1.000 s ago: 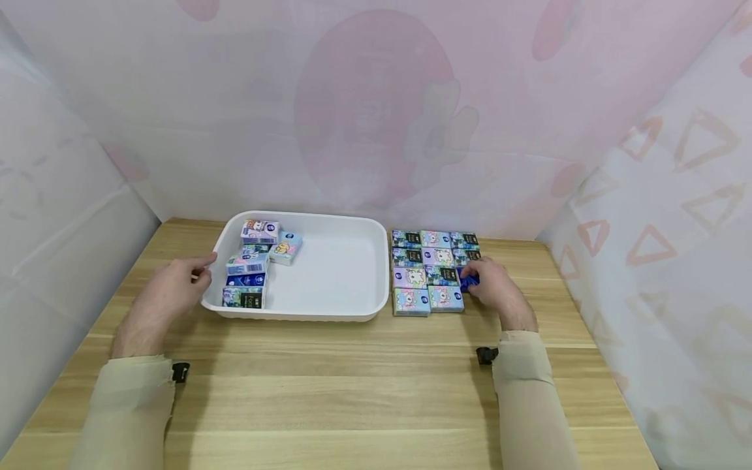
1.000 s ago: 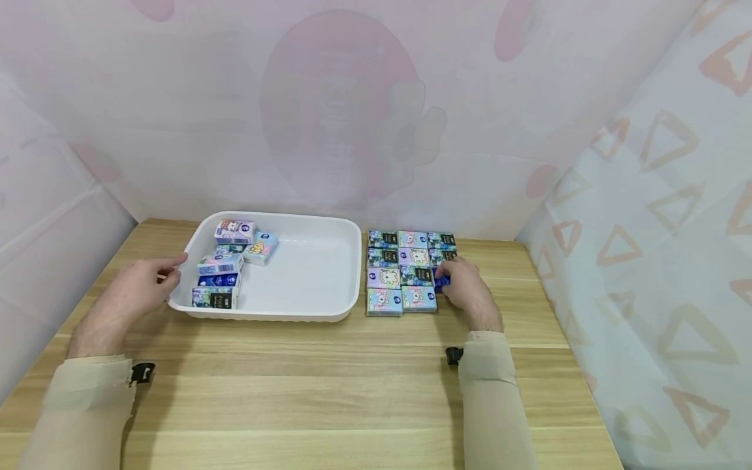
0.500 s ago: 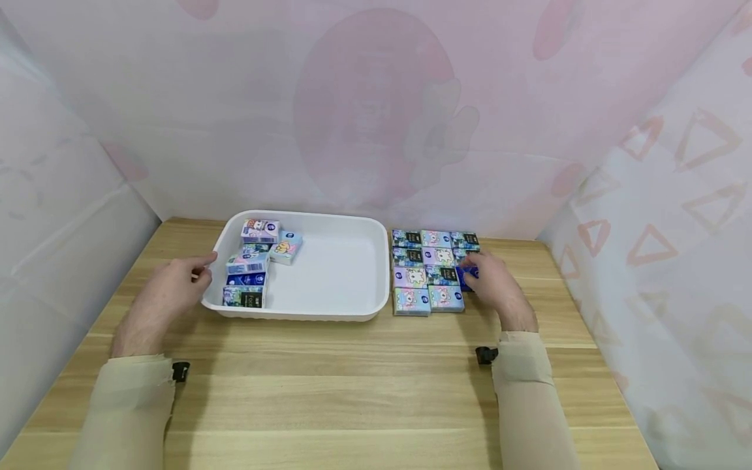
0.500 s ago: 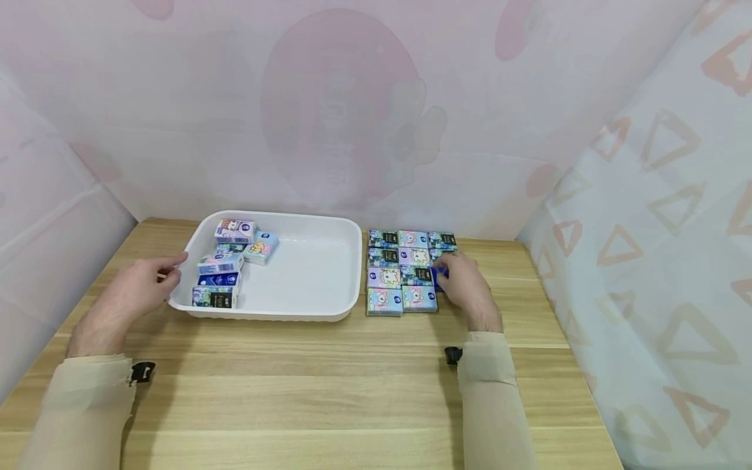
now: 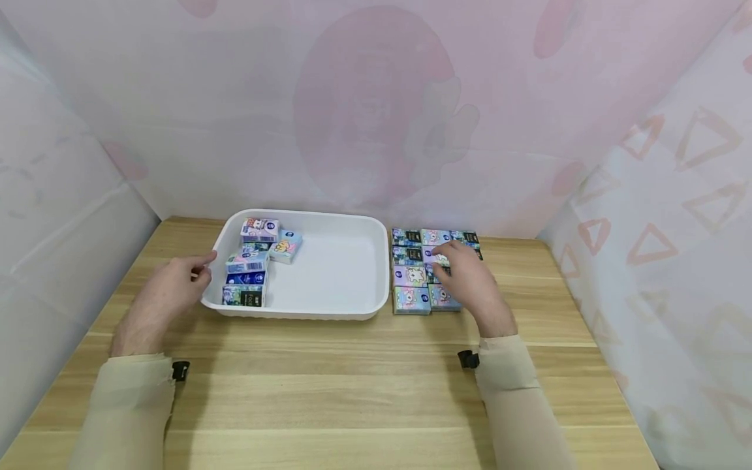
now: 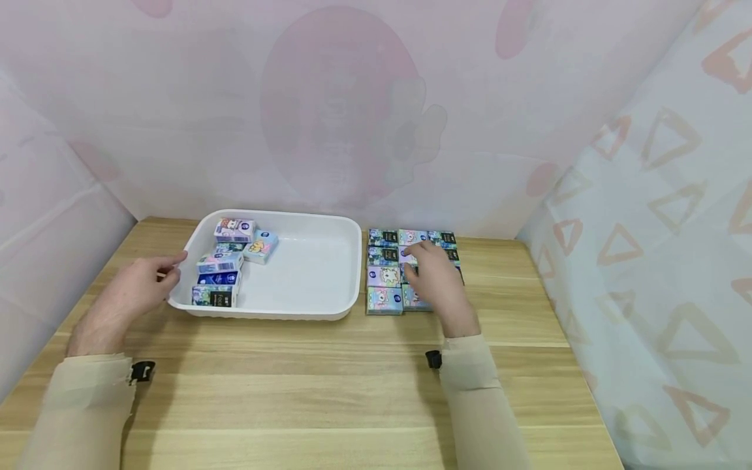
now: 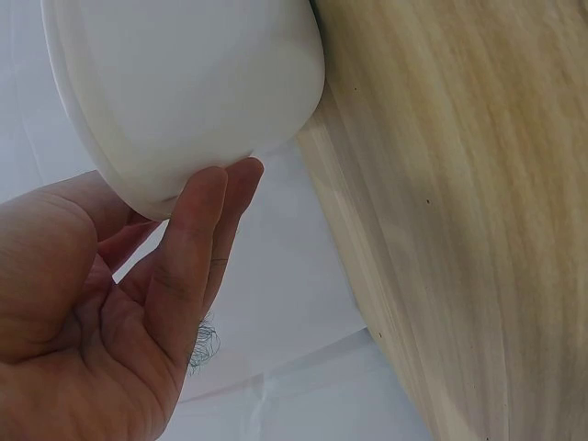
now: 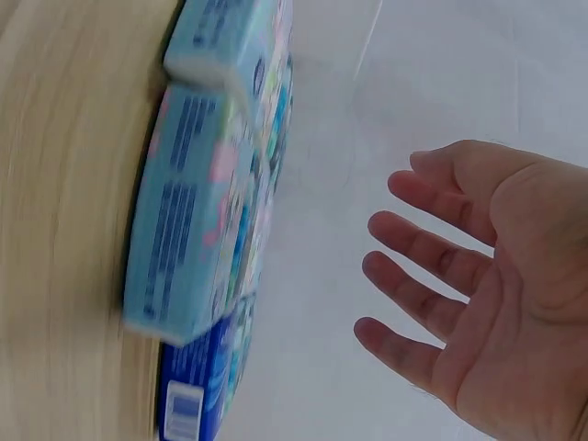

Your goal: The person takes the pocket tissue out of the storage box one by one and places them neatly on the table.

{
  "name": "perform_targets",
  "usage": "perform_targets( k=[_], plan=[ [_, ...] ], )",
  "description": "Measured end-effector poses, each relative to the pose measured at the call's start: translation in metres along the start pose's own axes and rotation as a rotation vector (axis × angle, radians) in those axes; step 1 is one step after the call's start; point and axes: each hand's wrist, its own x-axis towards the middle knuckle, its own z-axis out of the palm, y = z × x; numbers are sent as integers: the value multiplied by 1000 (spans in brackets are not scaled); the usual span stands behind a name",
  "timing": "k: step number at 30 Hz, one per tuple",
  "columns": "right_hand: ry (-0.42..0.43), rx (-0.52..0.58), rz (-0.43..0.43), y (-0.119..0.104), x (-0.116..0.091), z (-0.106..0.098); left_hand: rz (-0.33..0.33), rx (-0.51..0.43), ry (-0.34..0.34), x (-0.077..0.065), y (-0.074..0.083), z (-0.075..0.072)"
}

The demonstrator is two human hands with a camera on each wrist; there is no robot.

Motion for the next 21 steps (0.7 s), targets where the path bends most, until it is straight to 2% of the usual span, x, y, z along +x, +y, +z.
perform_targets(
  k=[8, 21],
  plan=[
    [-3, -37, -105, -46, 3, 20, -5, 4, 0, 1, 0, 0],
    [-56, -106, -254, -123, 16, 50, -4, 13, 3, -1, 0, 0]
  ],
)
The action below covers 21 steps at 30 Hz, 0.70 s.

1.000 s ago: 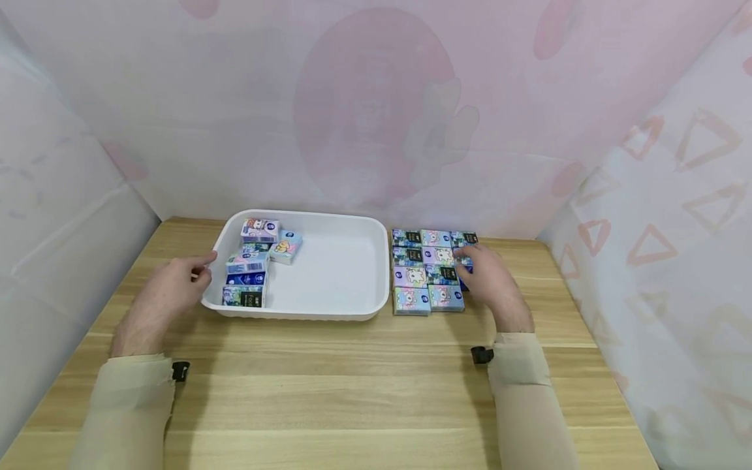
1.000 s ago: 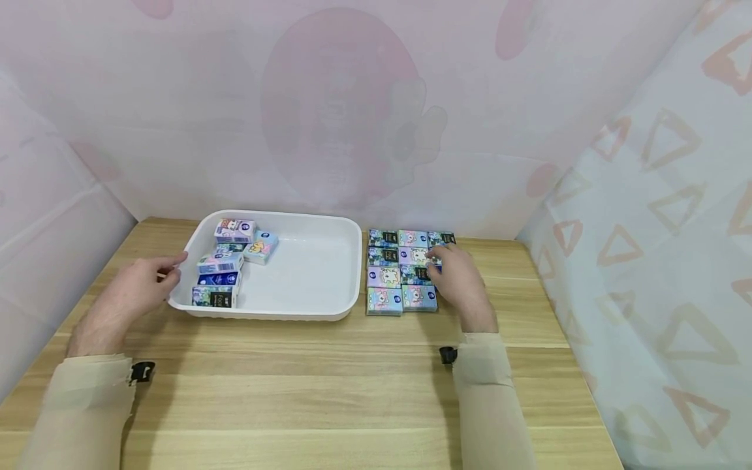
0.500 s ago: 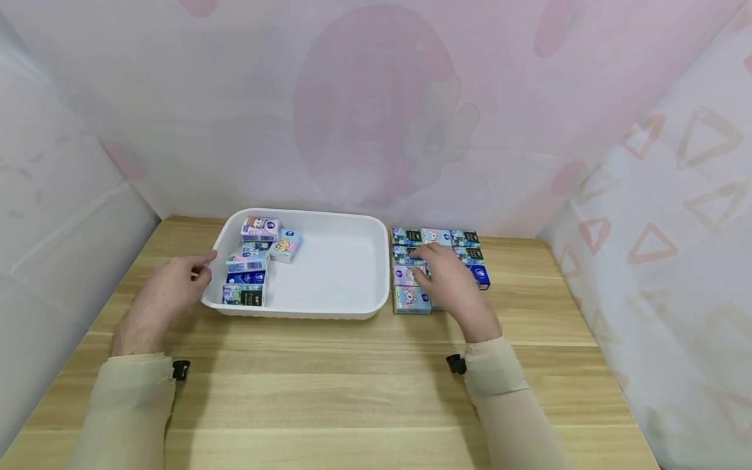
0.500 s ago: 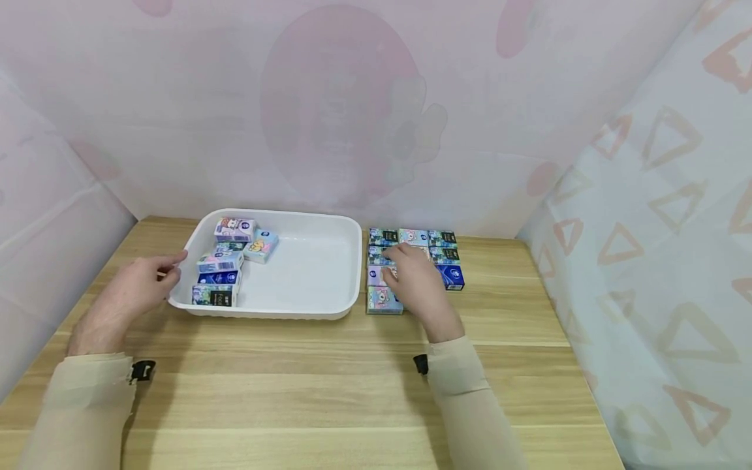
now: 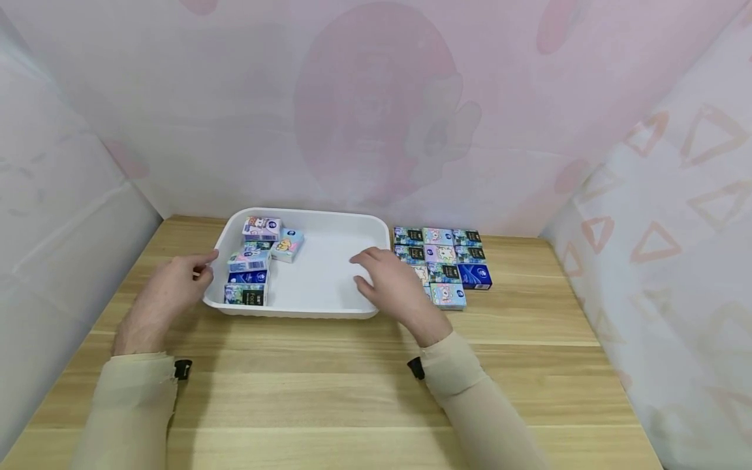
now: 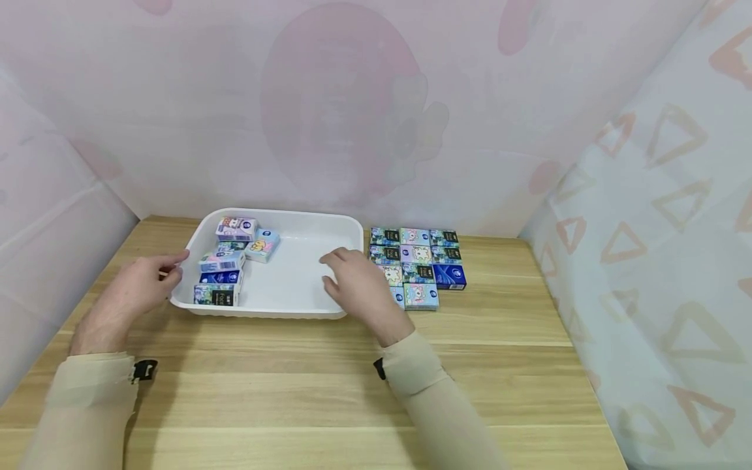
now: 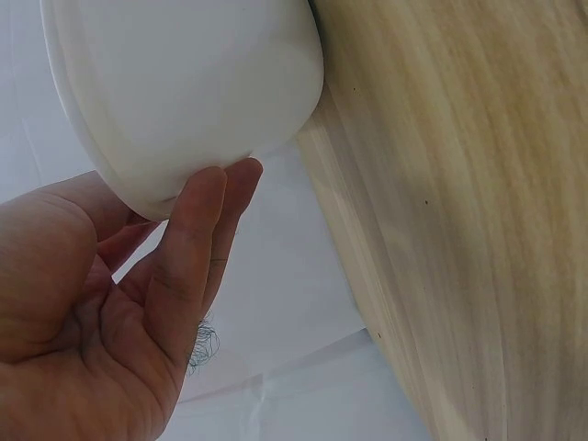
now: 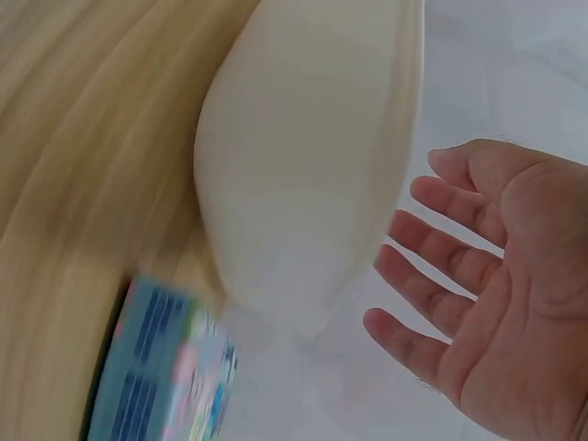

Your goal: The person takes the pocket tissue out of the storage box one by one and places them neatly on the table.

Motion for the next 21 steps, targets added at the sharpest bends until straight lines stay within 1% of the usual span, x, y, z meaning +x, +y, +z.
perform_targets(
  k=[4, 8, 21],
  plan=[
    [-31, -32, -54, -21, 13, 9, 4, 0, 4, 0, 0, 0],
    [-61, -40, -87, -41, 26, 19, 2, 0, -2, 0, 0, -1],
    [-102, -33, -118, -91, 57, 51, 4, 3, 10, 0, 1, 0]
  ],
)
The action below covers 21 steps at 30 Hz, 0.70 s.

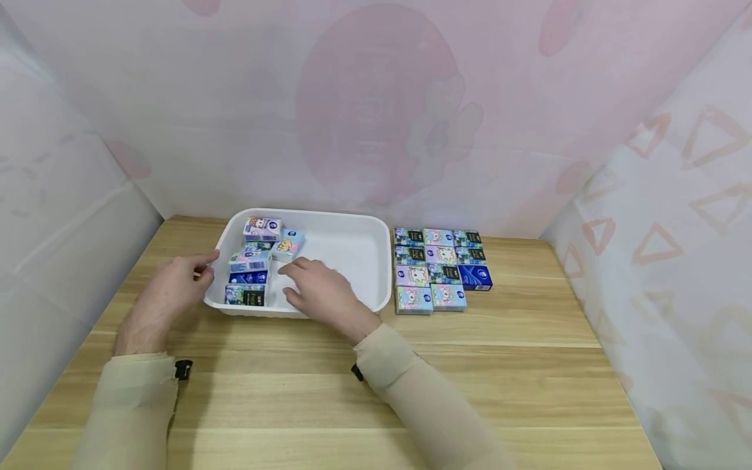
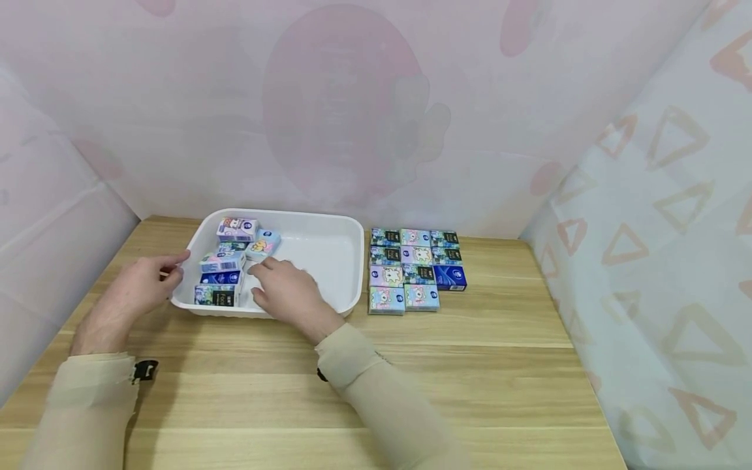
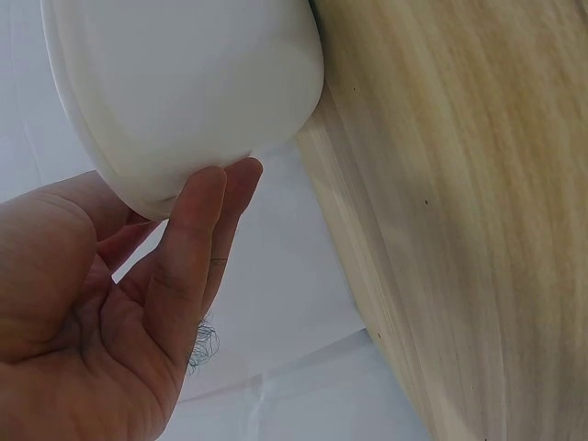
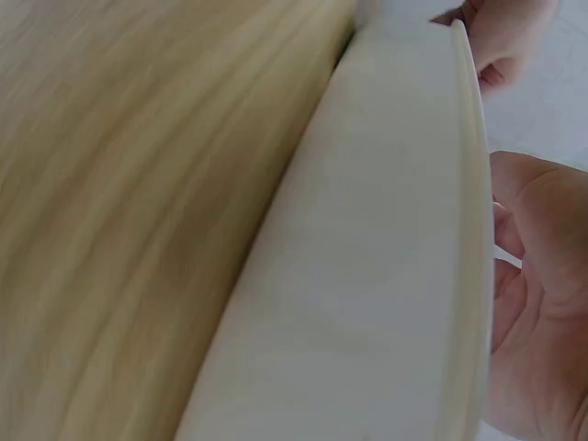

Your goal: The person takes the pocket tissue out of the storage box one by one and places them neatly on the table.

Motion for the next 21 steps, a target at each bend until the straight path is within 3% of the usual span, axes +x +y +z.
perform_targets(
  k=[13, 21],
  plan=[
    [-50, 48, -36, -29, 31, 22, 12, 8, 6, 1, -2, 1],
    [-86, 187, -20, -34, 45, 25, 24, -5, 14, 1, -2, 1]
  ],
)
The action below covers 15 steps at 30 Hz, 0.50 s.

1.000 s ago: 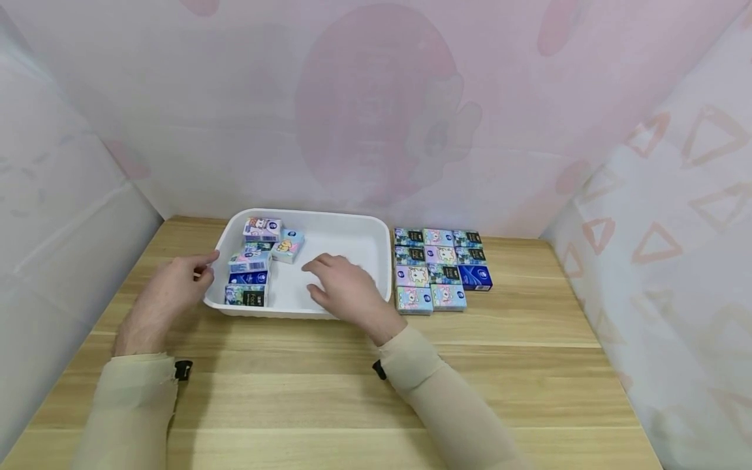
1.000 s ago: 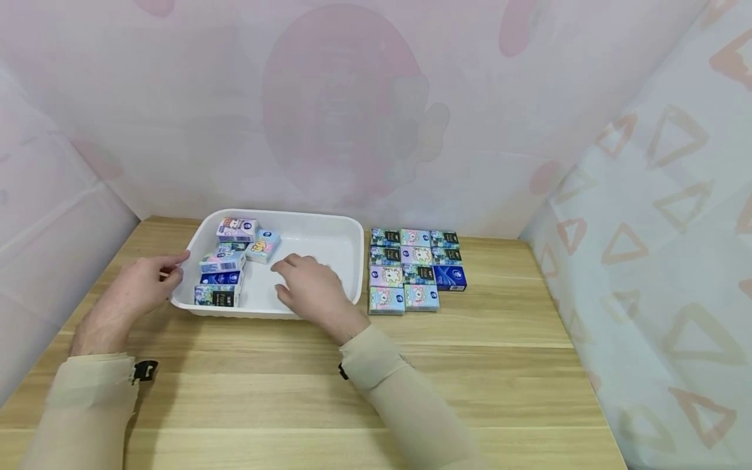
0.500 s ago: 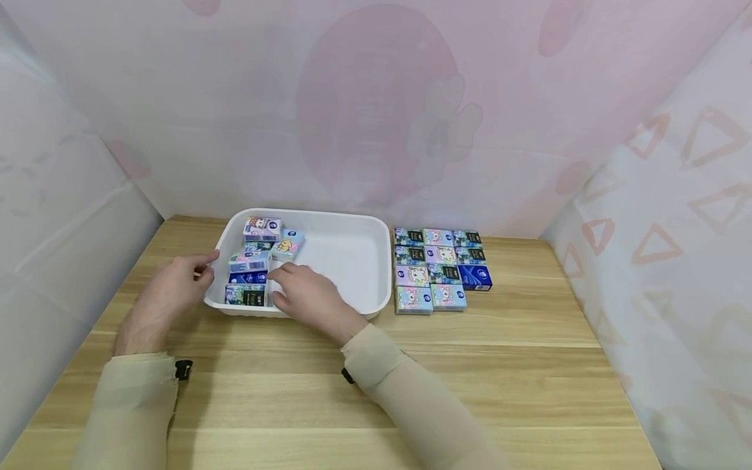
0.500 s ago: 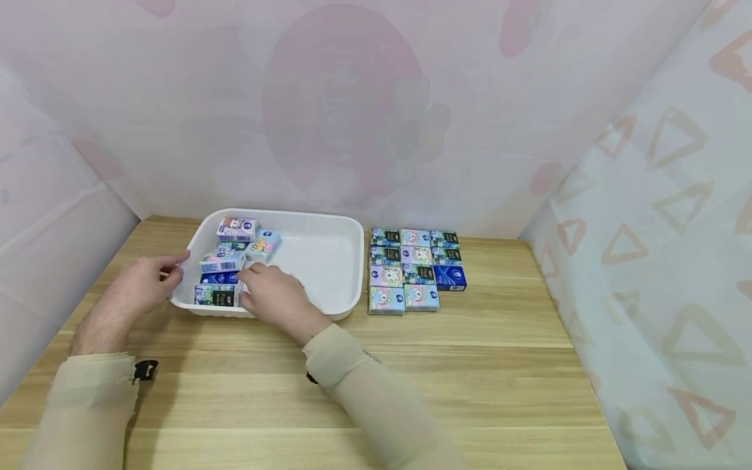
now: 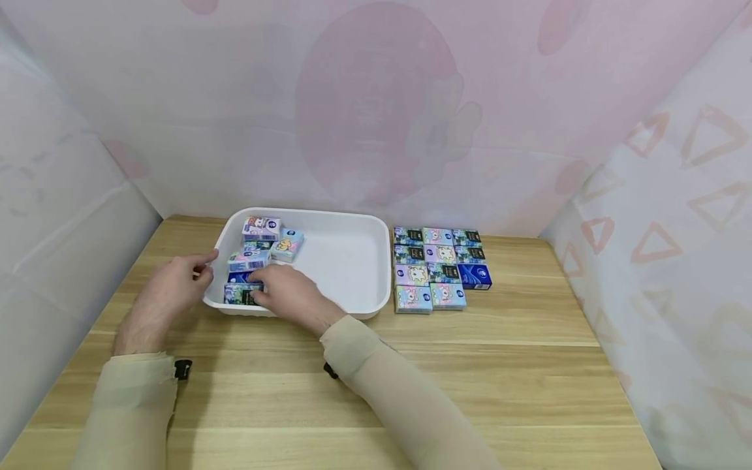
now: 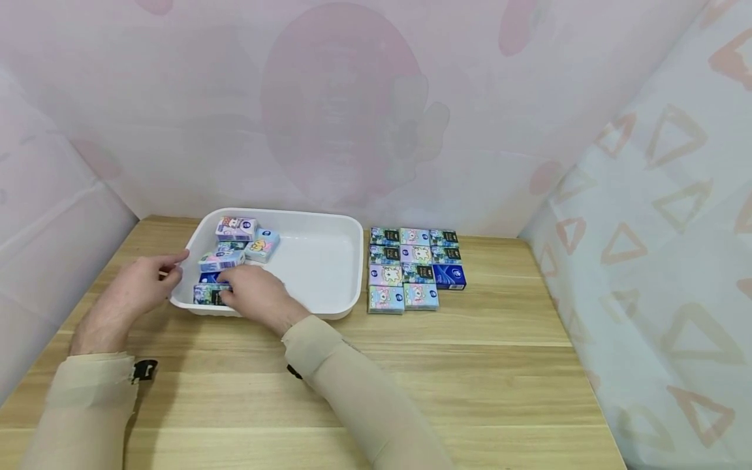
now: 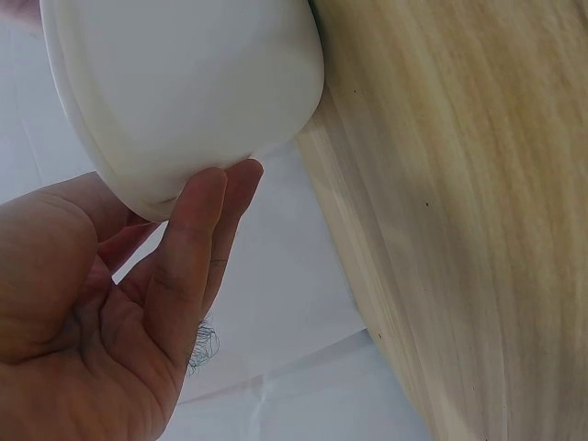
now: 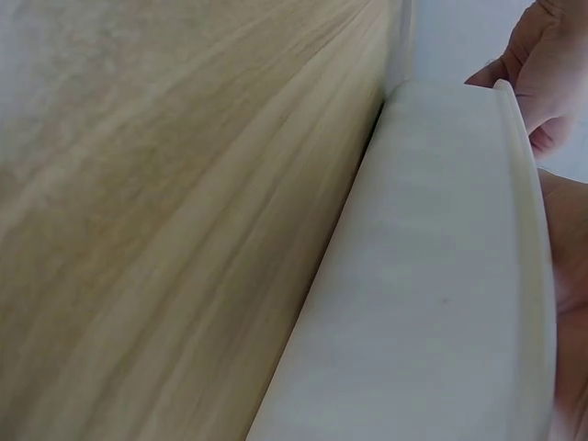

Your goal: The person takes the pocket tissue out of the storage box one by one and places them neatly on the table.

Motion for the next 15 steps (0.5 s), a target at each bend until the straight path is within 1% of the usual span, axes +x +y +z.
perform_targets(
  k=[3, 7, 11, 15],
  plan=[
    [-8, 52, 8, 1, 3, 0, -2, 4, 1, 0, 0, 0],
    [-1, 90, -13, 2, 6, 0, -7, 6, -1, 0, 1, 0],
    [27, 68, -34, 4, 4, -1, -15, 3, -5, 0, 1, 0],
    [47, 32, -36, 5, 0, -4, -20, 3, -13, -1, 1, -1]
  ],
)
